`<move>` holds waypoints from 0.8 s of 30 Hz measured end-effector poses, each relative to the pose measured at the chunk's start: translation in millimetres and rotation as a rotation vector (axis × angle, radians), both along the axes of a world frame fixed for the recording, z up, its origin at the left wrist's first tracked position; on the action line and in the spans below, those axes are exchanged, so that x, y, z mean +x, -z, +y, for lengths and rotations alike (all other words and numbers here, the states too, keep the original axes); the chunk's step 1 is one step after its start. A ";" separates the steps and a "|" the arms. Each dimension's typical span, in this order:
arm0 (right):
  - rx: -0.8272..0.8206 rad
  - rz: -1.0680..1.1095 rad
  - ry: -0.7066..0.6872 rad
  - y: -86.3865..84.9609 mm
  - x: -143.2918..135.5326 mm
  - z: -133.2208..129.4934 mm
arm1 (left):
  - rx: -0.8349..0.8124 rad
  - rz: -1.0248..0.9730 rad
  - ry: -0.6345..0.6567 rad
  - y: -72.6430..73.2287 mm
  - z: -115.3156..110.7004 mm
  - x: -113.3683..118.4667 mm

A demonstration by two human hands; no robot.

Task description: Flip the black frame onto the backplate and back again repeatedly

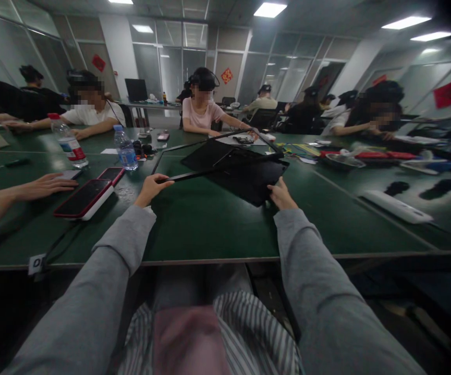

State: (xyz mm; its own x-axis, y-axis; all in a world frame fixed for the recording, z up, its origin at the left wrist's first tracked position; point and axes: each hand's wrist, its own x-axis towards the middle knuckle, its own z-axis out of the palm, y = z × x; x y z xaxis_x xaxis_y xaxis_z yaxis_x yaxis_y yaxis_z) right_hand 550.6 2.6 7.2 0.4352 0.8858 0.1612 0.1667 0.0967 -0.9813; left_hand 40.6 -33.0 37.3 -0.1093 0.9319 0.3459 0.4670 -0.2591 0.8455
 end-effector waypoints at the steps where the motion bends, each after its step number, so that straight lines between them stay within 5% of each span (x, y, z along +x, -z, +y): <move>1: -0.022 0.022 -0.052 -0.2 -1.4 2.4 | -0.002 0.017 -0.003 1.0 1.8 -2.0; 5: -0.024 0.009 -0.161 3.3 0.0 10.9 | 0.009 0.097 0.014 4.5 7.8 -9.0; 10: 0.080 0.009 0.176 -3.1 7.1 12.5 | 0.032 0.237 -0.004 6.0 9.8 -13.9; 16: 0.094 0.073 -0.134 -18.6 5.4 8.6 | -0.008 0.345 -0.006 5.9 6.6 -14.3; 24: 0.174 -0.537 -0.006 7.7 -2.4 15.9 | -0.002 0.424 0.014 14.5 11.5 -13.1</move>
State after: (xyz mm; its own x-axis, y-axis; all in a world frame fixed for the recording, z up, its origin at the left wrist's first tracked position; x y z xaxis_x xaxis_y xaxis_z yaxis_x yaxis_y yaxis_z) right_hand 548.3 18.5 -0.5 0.2473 0.8283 0.5027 0.6371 0.2519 -0.7284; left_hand 27.6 -21.5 22.7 0.0549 0.9330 0.3556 0.7699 -0.2663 0.5799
